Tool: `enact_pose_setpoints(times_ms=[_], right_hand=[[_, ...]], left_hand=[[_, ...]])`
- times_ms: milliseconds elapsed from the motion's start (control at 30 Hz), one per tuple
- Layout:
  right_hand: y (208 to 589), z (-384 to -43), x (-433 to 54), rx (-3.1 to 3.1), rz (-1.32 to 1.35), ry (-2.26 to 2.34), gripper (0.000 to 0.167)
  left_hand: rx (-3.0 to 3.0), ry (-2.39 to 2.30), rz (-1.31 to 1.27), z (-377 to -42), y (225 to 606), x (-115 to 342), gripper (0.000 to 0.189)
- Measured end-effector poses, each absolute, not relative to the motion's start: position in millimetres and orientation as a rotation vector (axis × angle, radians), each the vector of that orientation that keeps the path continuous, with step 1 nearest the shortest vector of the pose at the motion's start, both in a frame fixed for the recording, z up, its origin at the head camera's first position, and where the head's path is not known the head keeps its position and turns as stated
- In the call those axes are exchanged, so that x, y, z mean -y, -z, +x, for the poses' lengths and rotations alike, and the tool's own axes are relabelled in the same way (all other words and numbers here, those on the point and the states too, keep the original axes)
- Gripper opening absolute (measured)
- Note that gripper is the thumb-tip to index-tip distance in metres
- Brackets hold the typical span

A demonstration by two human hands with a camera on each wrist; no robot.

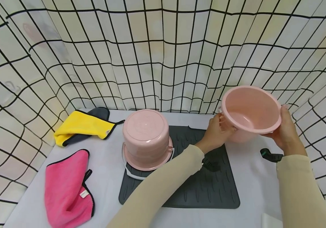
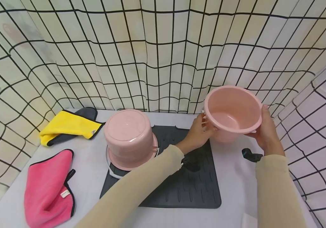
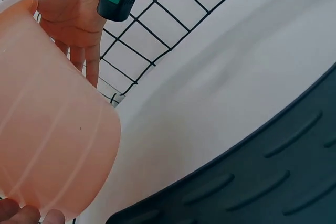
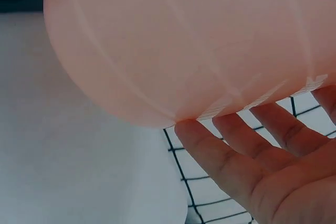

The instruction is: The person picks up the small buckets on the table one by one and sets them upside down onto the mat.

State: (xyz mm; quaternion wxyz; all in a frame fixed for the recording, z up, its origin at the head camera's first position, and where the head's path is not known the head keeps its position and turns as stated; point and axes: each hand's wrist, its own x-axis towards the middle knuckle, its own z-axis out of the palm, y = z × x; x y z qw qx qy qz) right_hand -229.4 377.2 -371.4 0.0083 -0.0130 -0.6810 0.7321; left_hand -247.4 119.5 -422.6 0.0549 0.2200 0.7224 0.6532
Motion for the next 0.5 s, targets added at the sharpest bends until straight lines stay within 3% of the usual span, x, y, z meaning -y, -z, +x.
enact_pose_setpoints(times_ms=[500], right_hand=[[367, -225, -338, 2.156, 0.165, -2.237, 0.067]], left_hand=[[-2.139, -2.075, 0.627, -229, 413, -65, 0.066]])
